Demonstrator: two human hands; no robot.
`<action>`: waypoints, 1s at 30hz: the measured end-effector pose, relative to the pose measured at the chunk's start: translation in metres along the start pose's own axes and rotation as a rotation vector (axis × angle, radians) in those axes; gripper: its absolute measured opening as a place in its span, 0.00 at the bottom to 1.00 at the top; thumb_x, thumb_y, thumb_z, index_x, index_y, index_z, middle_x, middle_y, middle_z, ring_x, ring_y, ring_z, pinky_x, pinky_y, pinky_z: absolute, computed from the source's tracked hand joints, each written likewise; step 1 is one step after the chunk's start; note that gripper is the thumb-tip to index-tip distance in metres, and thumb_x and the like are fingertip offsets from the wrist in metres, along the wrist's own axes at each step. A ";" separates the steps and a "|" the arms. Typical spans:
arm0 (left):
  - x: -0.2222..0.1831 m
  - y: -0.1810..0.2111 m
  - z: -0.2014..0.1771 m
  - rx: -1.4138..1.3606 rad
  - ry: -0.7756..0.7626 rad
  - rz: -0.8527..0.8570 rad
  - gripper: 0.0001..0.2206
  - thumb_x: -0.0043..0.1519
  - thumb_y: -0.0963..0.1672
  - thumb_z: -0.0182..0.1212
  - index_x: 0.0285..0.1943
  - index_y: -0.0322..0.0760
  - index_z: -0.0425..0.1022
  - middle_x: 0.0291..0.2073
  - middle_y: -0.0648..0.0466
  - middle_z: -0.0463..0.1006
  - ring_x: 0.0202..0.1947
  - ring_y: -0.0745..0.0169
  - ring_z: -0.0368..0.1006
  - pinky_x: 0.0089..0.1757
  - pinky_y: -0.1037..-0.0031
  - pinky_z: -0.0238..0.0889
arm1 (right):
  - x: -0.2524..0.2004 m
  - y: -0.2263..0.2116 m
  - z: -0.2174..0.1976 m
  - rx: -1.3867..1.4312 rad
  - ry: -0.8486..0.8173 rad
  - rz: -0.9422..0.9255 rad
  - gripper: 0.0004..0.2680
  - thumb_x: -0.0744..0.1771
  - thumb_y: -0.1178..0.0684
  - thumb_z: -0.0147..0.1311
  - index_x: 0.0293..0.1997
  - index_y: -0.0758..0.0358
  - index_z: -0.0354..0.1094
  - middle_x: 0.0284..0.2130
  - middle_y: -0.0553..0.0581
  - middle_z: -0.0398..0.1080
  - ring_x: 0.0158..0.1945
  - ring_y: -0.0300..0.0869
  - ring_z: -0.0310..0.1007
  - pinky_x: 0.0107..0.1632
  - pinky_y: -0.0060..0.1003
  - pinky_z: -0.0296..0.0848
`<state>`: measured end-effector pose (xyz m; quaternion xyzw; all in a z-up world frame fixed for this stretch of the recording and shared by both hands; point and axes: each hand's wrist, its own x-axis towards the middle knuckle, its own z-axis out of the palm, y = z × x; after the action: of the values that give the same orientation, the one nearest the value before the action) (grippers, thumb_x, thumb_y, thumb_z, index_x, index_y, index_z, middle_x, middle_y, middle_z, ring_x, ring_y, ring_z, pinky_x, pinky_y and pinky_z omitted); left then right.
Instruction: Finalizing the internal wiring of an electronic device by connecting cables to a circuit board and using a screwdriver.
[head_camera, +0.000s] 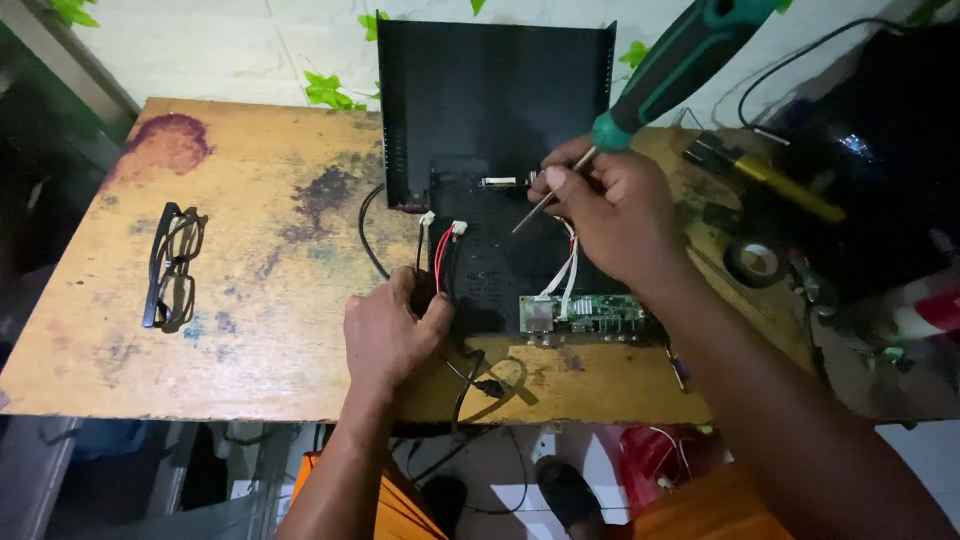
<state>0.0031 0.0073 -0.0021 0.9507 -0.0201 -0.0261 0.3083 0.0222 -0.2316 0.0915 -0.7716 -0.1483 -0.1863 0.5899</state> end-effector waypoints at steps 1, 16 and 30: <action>-0.002 0.000 -0.001 -0.022 0.019 0.018 0.18 0.57 0.57 0.56 0.41 0.45 0.73 0.28 0.40 0.80 0.39 0.32 0.78 0.49 0.60 0.60 | 0.000 0.003 0.001 -0.019 -0.031 -0.016 0.06 0.71 0.63 0.50 0.48 0.77 0.70 0.36 0.77 0.75 0.41 0.60 0.82 0.40 0.51 0.85; -0.004 0.007 -0.001 -0.052 0.013 -0.014 0.17 0.57 0.55 0.47 0.36 0.42 0.71 0.30 0.48 0.82 0.30 0.38 0.71 0.50 0.57 0.56 | -0.055 -0.067 -0.033 -0.402 0.016 0.247 0.04 0.70 0.56 0.48 0.44 0.59 0.69 0.39 0.56 0.81 0.46 0.44 0.86 0.49 0.38 0.87; -0.007 0.014 -0.001 -0.043 0.037 -0.086 0.18 0.57 0.56 0.47 0.32 0.40 0.67 0.27 0.44 0.77 0.35 0.36 0.66 0.44 0.54 0.56 | -0.089 -0.028 -0.053 -0.330 0.042 0.273 0.05 0.70 0.55 0.51 0.44 0.60 0.72 0.36 0.56 0.82 0.45 0.42 0.85 0.49 0.37 0.84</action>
<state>-0.0042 -0.0036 0.0070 0.9442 0.0272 -0.0220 0.3275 -0.0752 -0.2763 0.0870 -0.8666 0.0025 -0.1427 0.4781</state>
